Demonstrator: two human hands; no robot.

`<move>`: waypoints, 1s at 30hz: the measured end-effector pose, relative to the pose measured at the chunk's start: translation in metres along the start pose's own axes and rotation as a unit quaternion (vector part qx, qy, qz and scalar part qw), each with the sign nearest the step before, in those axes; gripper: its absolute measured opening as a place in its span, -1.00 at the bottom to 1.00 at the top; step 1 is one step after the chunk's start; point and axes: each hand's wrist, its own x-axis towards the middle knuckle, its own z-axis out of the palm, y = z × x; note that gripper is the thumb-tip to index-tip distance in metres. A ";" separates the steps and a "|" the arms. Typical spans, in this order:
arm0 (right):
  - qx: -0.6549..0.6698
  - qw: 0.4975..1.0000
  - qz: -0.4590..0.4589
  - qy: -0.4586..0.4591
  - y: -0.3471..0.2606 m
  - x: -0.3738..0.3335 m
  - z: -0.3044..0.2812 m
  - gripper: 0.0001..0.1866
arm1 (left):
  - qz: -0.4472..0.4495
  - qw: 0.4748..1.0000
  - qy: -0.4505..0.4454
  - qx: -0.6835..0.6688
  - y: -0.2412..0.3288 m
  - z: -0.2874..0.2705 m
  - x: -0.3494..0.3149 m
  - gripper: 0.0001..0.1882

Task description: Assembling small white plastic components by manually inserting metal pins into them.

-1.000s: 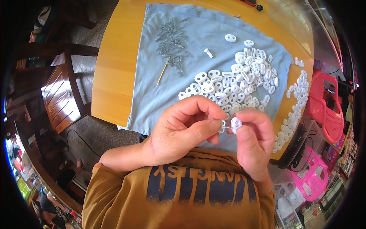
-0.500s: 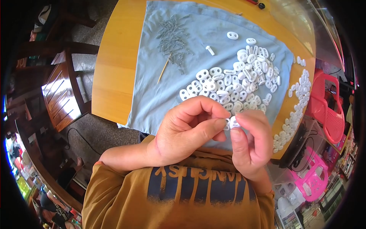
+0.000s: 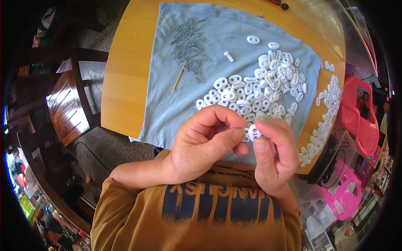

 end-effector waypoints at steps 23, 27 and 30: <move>-0.025 0.997 -0.061 0.025 0.006 0.004 0.007 -0.70 | 0.051 0.998 0.041 0.009 -0.005 0.004 0.001 -0.87; -0.030 0.999 -0.035 0.008 0.001 0.002 0.005 -0.70 | 0.046 0.998 0.044 0.009 -0.007 0.004 0.000 -0.87; -0.013 1.000 -0.005 0.007 0.003 0.001 0.004 -0.70 | 0.011 0.999 0.035 0.012 -0.005 0.003 0.000 -0.85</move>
